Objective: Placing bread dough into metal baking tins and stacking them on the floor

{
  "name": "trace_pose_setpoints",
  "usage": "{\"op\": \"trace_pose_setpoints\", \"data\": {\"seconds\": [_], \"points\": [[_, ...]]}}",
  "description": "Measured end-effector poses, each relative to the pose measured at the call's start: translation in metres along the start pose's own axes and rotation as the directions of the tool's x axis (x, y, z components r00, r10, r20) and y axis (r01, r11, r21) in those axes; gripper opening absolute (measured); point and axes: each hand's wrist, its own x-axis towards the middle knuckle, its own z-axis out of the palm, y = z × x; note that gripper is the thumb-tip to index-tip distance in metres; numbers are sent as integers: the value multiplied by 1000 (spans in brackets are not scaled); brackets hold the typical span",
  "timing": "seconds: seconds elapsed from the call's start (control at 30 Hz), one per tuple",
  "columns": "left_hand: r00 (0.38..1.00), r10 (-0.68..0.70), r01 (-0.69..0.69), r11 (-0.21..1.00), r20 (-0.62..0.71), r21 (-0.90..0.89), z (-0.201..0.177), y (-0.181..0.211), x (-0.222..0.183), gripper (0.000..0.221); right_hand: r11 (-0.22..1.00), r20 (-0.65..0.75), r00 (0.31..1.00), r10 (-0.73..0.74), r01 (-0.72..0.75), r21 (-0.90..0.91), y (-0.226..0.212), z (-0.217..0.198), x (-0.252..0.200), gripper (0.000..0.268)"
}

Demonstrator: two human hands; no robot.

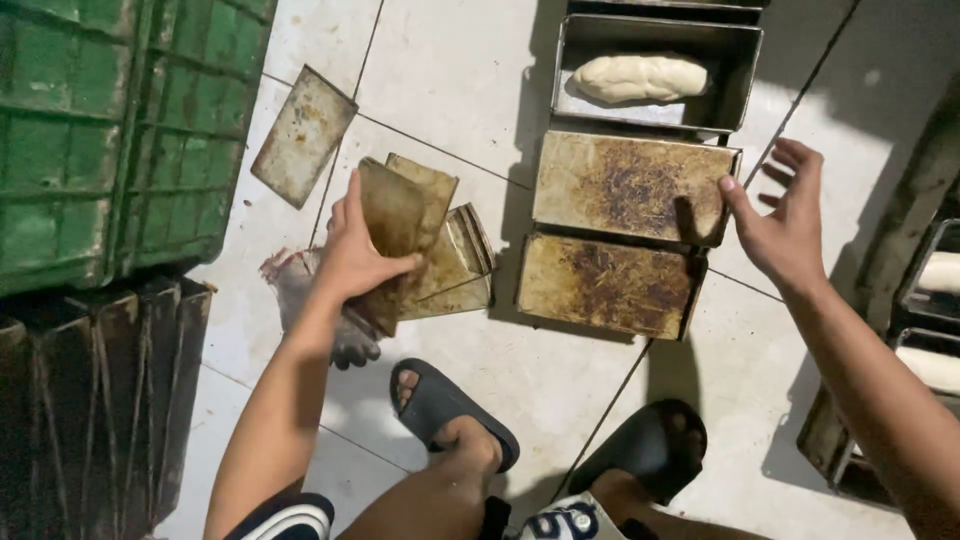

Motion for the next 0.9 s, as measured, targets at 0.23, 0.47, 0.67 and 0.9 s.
{"op": "trace_pose_setpoints", "data": {"seconds": [0.23, 0.47, 0.67, 0.9], "points": [[996, -65, -18, 531, -62, -847, 9, 38, 16, 136, 972, 495, 847, -195, 100, 212, -113, 87, -44, 101], [924, -378, 87, 343, -53, -935, 14, 92, 35, 134, 992, 444, 890, -107, 64, 109, -130, 126, -6, 34], [855, 465, -483, 875, -229, -26, -44, 162, 56, 157, 994, 591, 803, -75, 16, 104, -137, 57, 73, 25], [594, 794, -715, 446, 130, 539, -10, 173, 131, 154, 998, 531, 846, 55, -70, 8, -97, 36, 142, 18]]}}
